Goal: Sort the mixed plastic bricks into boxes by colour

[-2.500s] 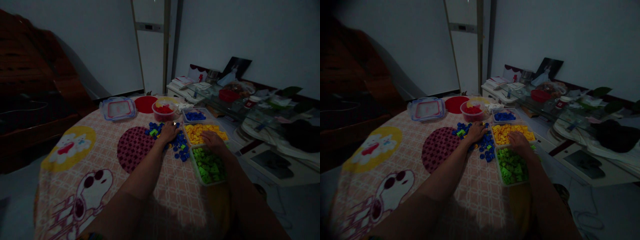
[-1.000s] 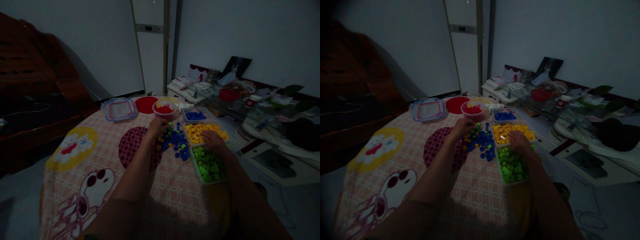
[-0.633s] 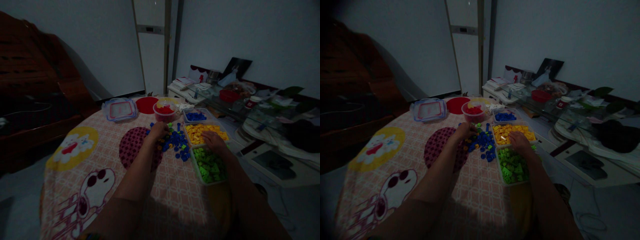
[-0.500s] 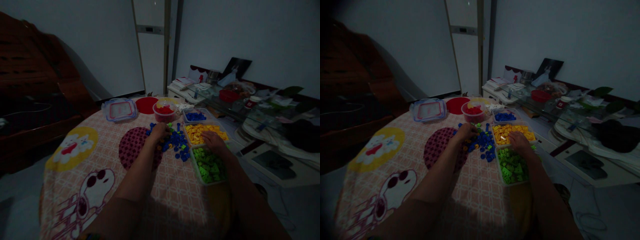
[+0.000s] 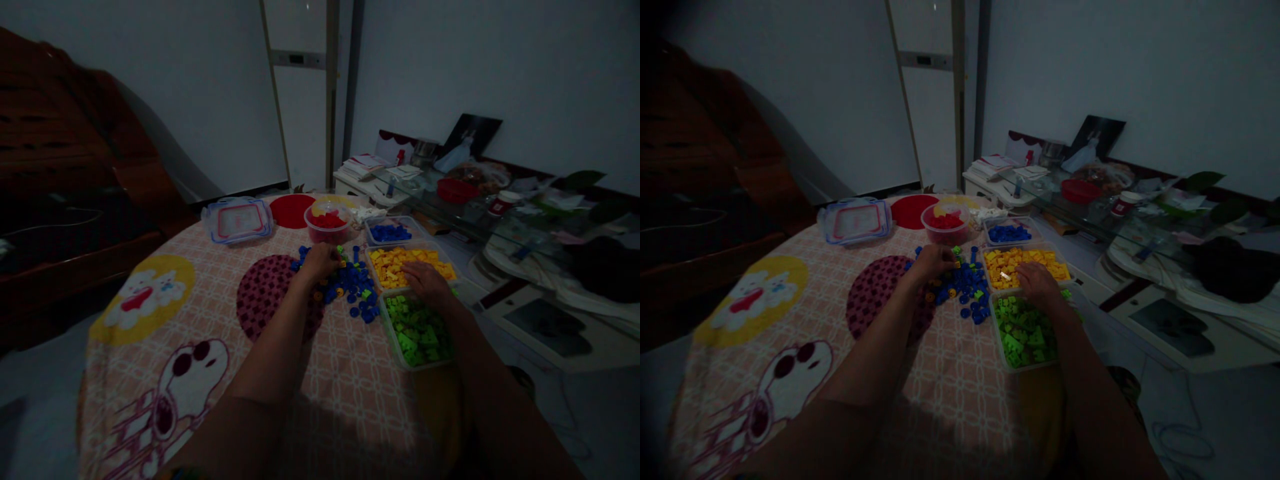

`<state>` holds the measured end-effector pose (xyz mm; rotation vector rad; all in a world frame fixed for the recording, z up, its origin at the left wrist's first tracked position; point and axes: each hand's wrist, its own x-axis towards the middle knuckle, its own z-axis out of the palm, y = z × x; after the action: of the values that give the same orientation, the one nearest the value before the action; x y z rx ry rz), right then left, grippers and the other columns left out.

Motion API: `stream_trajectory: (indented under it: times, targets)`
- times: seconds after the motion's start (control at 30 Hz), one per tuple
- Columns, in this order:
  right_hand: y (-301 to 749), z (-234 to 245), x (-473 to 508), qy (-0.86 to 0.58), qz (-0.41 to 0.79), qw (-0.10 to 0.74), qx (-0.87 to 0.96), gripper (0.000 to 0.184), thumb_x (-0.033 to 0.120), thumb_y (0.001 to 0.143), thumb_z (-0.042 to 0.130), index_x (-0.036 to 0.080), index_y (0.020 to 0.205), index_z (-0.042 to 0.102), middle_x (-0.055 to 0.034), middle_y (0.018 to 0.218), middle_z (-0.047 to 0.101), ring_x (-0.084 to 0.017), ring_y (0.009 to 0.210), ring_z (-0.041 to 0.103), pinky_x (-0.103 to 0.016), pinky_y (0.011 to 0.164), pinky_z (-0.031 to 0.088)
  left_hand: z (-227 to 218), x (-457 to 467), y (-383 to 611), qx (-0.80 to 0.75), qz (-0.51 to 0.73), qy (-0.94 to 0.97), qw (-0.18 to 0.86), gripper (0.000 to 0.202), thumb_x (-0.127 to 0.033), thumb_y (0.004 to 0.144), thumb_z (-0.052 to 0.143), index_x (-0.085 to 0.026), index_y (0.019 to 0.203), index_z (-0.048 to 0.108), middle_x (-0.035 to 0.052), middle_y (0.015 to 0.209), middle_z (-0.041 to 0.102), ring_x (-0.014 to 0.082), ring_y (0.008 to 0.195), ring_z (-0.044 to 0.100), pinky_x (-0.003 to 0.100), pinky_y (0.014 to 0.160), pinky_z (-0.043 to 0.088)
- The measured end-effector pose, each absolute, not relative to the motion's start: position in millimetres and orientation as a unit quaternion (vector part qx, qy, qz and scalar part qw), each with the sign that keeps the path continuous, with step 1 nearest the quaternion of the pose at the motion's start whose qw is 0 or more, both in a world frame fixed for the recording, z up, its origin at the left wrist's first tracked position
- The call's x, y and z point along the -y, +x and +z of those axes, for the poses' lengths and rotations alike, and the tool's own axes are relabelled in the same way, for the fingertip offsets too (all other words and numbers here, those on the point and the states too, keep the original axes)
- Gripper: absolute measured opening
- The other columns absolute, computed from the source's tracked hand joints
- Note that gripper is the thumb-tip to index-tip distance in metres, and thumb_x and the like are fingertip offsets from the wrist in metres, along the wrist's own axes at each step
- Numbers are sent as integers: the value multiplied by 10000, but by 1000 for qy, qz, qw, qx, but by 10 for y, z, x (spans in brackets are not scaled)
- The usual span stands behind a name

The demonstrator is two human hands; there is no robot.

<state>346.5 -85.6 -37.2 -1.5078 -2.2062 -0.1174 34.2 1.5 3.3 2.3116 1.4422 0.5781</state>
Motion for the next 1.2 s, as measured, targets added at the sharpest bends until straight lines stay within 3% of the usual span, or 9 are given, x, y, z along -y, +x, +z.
stream_trajectory:
  times: [0.33,0.7,0.97,1.2]
  targets:
    - [3492,-405,846,-549,-47,235,801,372,305,965,425,187,1126,738,-129,1209,731,-274,1168,652,-498,1093,456,104,362,956,-424,285,821,254,152,-150,778,677,-137,909,753,41,843,751,150,738,657,245,712,483]
    - [3500,-444,861,-545,-64,247,798,397,304,967,400,176,1138,734,-143,1199,731,-292,1175,648,-546,1085,458,106,314,899,-404,278,842,227,217,-143,793,636,-157,961,774,62,957,770,178,852,684,258,777,495]
    - [3479,-402,875,-546,-52,245,800,398,297,962,398,177,1118,744,-136,1187,738,-287,1168,653,-530,1084,458,304,-40,-97,-551,227,780,193,201,-254,749,648,-148,837,795,42,716,743,169,703,665,236,678,466]
    - [3464,-356,875,-549,-38,240,800,387,285,957,407,195,1107,753,-125,1166,747,-289,1151,658,-527,1067,469,259,-35,-279,-537,109,804,231,120,-213,672,663,-193,683,780,-4,576,699,138,569,612,206,557,419]
